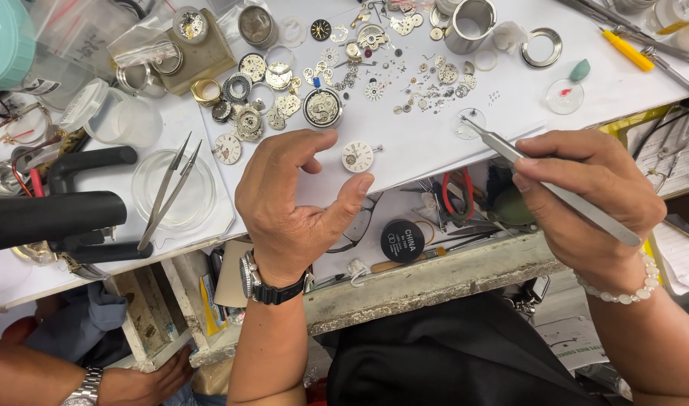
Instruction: Adjusting and assembling tiny components of a watch dial and movement using tweezers on a repair bench.
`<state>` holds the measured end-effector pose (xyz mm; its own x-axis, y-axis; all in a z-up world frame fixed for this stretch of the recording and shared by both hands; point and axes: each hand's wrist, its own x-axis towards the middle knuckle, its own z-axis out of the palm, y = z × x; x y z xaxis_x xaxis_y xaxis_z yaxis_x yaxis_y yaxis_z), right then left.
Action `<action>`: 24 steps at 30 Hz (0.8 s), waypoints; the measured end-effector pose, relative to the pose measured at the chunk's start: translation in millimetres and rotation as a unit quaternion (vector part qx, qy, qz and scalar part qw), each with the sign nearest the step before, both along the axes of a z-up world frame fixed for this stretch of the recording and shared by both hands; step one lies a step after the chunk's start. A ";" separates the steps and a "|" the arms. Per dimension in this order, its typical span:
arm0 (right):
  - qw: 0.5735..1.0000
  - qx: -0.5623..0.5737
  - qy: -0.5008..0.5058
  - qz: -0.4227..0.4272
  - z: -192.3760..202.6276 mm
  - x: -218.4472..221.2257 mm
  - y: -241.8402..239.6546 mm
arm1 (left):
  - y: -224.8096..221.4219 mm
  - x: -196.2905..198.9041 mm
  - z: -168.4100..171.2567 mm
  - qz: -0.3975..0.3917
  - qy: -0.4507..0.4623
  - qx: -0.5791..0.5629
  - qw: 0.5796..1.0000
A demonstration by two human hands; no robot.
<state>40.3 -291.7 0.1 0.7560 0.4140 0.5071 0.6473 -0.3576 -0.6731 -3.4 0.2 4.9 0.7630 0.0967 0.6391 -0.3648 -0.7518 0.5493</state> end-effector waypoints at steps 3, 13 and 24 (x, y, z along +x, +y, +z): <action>1.000 0.006 -0.005 -0.004 1.4 -0.2 1.2 | 0.1 -0.3 0.7 -0.003 0.000 -0.004 1.000; 0.997 0.008 -0.072 0.019 12.2 -1.8 -0.6 | 1.9 -4.0 -4.8 -0.006 -0.071 -0.004 0.997; 0.996 0.062 0.019 -0.063 -8.8 -3.7 -4.3 | 2.9 -7.1 -2.8 -0.021 -0.070 0.003 0.997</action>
